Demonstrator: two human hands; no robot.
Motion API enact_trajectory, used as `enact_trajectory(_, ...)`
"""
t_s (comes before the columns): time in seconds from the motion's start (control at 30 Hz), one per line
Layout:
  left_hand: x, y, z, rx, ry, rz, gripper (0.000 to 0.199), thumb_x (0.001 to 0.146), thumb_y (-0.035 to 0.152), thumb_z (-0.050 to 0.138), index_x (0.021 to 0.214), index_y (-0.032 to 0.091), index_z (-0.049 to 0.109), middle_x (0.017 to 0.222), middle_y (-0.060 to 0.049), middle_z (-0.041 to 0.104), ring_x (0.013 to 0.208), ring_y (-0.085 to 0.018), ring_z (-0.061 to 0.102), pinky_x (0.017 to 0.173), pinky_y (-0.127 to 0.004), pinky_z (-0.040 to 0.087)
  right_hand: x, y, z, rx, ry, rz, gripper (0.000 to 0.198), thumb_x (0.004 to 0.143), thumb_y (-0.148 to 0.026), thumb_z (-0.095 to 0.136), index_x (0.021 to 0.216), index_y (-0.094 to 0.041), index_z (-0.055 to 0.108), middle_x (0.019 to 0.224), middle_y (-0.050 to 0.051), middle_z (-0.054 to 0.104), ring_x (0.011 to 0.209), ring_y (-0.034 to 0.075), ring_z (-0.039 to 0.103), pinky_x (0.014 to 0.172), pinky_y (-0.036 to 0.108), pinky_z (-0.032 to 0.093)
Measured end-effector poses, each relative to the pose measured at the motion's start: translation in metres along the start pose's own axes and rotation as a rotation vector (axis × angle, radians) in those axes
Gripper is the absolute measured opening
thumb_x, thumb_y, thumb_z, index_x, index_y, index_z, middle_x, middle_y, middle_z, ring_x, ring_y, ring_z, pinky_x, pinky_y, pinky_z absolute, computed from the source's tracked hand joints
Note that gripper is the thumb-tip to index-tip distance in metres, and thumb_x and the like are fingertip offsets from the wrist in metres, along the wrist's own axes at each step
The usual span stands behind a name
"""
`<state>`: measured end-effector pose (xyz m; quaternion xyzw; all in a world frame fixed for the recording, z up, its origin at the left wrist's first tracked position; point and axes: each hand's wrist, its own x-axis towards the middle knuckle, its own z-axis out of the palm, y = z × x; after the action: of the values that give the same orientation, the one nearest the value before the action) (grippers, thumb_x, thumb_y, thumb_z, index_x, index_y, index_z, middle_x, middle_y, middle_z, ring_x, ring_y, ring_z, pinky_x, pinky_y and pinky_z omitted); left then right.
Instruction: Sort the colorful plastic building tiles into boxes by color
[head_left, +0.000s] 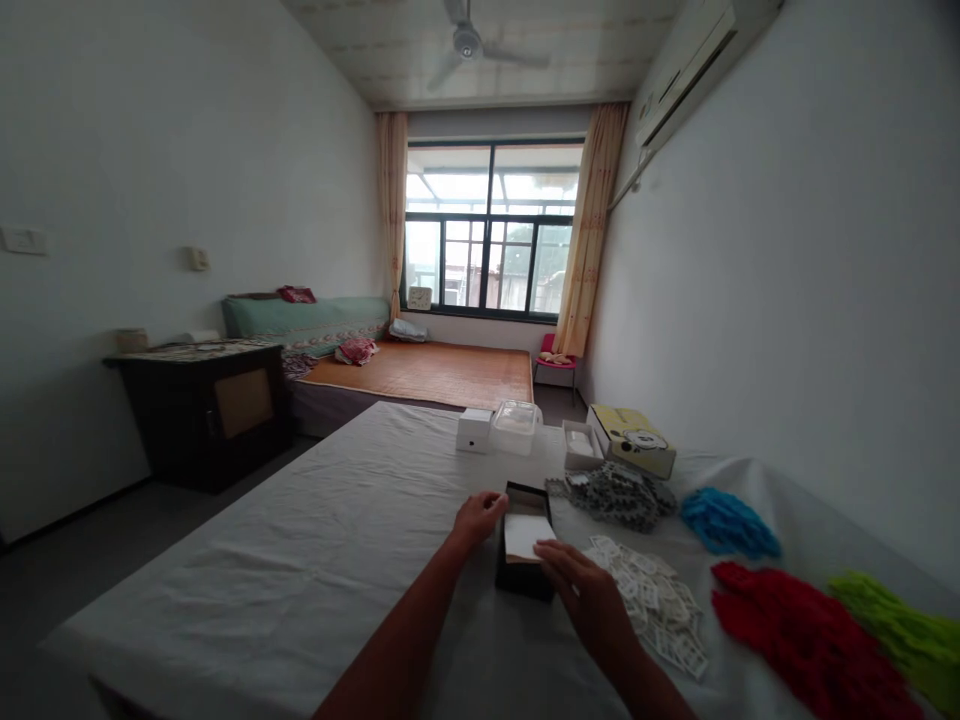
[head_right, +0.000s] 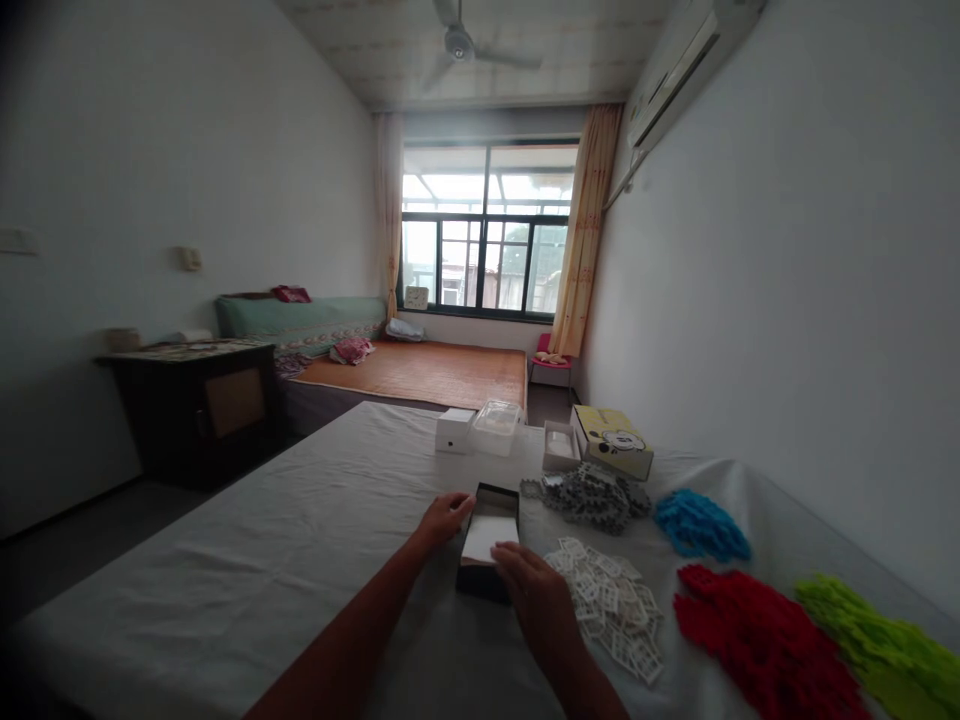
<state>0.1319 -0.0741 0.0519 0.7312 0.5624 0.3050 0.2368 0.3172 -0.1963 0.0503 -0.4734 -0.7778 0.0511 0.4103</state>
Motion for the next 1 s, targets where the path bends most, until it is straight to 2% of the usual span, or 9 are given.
enact_trajectory(0.1,0.004,-0.007,0.011,-0.038,-0.012,0.009,0.039,0.084,0.041,0.047,0.103,0.015,0.069,0.102,-0.006,0.071,0.095,-0.018,0.063,0.081,-0.023,0.046,-0.009,0.005,0.000,0.012,-0.016,0.000,0.026,0.090,-0.030,0.049,0.111,-0.029,0.065,0.116,0.002,0.066,0.107,0.017,0.062,0.093,0.028,0.050)
enact_trajectory(0.2,0.007,-0.014,0.016,-0.056,0.003,0.005,0.041,0.083,0.038,0.049,0.110,0.012,0.066,0.105,-0.008,0.070,0.095,-0.018,0.063,0.083,-0.024,0.046,-0.017,0.011,0.004,-0.009,-0.023,-0.047,0.025,0.090,-0.030,0.049,0.109,-0.031,0.065,0.113,0.001,0.068,0.104,0.017,0.063,0.091,0.027,0.051)
enact_trajectory(0.33,0.006,-0.019,0.019,-0.065,0.017,0.009,0.043,0.080,0.038,0.049,0.110,0.013,0.067,0.091,-0.006,0.072,0.085,-0.019,0.065,0.079,-0.026,0.047,-0.024,0.021,0.005,-0.046,0.071,-0.069,0.026,0.091,-0.028,0.047,0.109,-0.032,0.065,0.111,0.001,0.068,0.103,0.017,0.064,0.090,0.027,0.052)
enact_trajectory(0.53,0.001,-0.018,0.024,-0.086,0.024,0.020,0.048,0.077,0.037,0.052,0.118,0.014,0.063,0.080,-0.003,0.071,0.076,-0.018,0.065,0.074,-0.025,0.047,-0.024,0.024,-0.002,-0.033,0.249,0.020,0.024,0.088,-0.032,0.049,0.104,-0.028,0.067,0.107,0.001,0.070,0.100,0.017,0.065,0.086,0.026,0.053)
enact_trajectory(0.67,0.002,-0.020,0.024,-0.104,0.023,0.007,0.050,0.075,0.033,0.054,0.122,0.015,0.059,0.082,-0.001,0.071,0.076,-0.017,0.064,0.073,-0.023,0.046,-0.020,0.020,-0.007,0.042,0.324,0.182,0.028,0.087,-0.042,0.048,0.097,-0.025,0.068,0.101,0.003,0.070,0.090,0.018,0.066,0.082,0.027,0.052)
enact_trajectory(0.77,0.004,-0.024,0.021,-0.114,0.033,-0.020,0.047,0.076,0.028,0.051,0.120,0.015,0.060,0.082,-0.001,0.070,0.075,-0.016,0.064,0.073,-0.022,0.046,-0.017,0.022,-0.020,0.068,0.390,0.431,0.038,0.085,-0.052,0.047,0.099,-0.021,0.065,0.082,0.004,0.071,0.072,0.018,0.065,0.068,0.027,0.051)
enact_trajectory(0.87,0.003,-0.025,0.018,-0.123,0.041,-0.031,0.045,0.082,0.032,0.046,0.121,0.014,0.059,0.082,-0.003,0.070,0.074,-0.016,0.064,0.072,-0.023,0.045,-0.018,0.028,-0.039,0.091,0.481,0.635,0.046,0.085,-0.058,0.043,0.101,-0.020,0.063,0.071,0.003,0.069,0.072,0.020,0.064,0.064,0.028,0.048)
enact_trajectory(1.0,-0.003,-0.018,0.023,-0.103,0.034,0.003,0.053,0.083,0.047,0.046,0.125,0.015,0.056,0.080,-0.004,0.069,0.076,-0.019,0.064,0.070,-0.025,0.045,-0.028,0.038,-0.058,0.111,0.525,0.704,0.051,0.083,-0.061,0.043,0.103,-0.019,0.063,0.079,0.005,0.071,0.072,0.021,0.064,0.064,0.029,0.048)
